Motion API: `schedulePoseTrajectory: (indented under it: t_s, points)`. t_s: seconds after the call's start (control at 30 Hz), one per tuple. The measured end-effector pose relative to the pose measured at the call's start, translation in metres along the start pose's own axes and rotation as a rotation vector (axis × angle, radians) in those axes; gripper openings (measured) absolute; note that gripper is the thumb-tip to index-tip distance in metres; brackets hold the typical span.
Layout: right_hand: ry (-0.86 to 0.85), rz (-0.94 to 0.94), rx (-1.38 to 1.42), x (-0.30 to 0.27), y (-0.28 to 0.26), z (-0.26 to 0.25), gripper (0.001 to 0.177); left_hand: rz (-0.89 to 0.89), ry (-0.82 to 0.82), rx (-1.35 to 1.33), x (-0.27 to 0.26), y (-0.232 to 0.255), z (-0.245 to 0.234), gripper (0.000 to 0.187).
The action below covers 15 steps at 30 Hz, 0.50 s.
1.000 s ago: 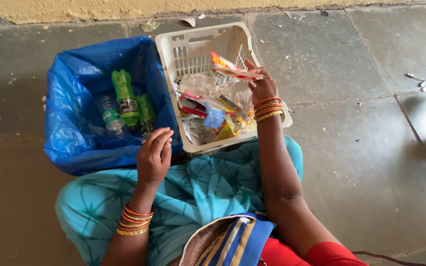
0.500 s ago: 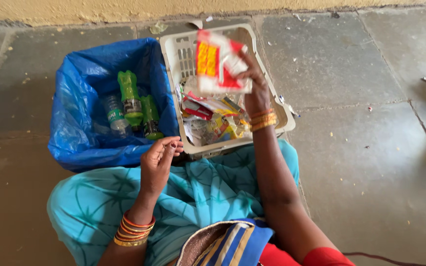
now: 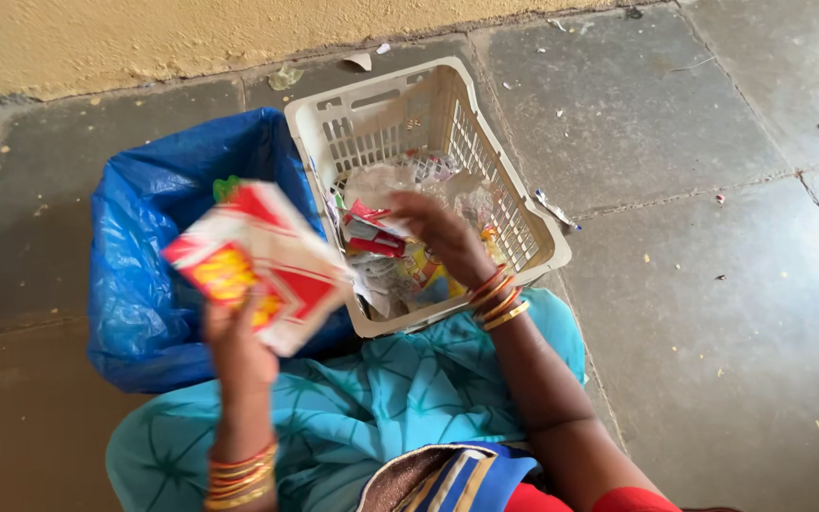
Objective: The person sits on the floor and transfers various plastic bottles and packaged items from a white basket into a blue plastic bag. The person handles each item individually, placing them into the bag.
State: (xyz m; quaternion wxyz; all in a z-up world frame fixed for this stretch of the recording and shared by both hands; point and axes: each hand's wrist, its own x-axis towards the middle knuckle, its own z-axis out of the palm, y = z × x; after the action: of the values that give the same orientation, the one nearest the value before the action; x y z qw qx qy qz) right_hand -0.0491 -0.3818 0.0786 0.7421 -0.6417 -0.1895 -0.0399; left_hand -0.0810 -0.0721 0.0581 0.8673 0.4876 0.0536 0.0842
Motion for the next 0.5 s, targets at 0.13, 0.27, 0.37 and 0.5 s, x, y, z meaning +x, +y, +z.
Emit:
schedulePoseTrajectory:
  t_s: [0.13, 0.27, 0.37, 0.5]
  points:
    - [0.009, -0.009, -0.635, 0.007, 0.000, -0.025, 0.020, 0.205, 0.108, 0.122, 0.026, 0.035, -0.051, 0.042]
    - [-0.201, 0.019, -0.878, 0.009, 0.030, -0.010, 0.025, 0.228, 0.066, 0.133, 0.053, 0.038, -0.090, 0.049]
    - [-0.241, 0.031, -1.126, 0.008, 0.058, -0.001, 0.026, 0.196, 0.123, 0.236, 0.073, 0.021, -0.100, 0.073]
    - [-0.184, 0.139, -1.238, 0.008, 0.086, -0.012, 0.036, 0.300, 0.273, 0.704, 0.061, 0.010, -0.094, 0.094]
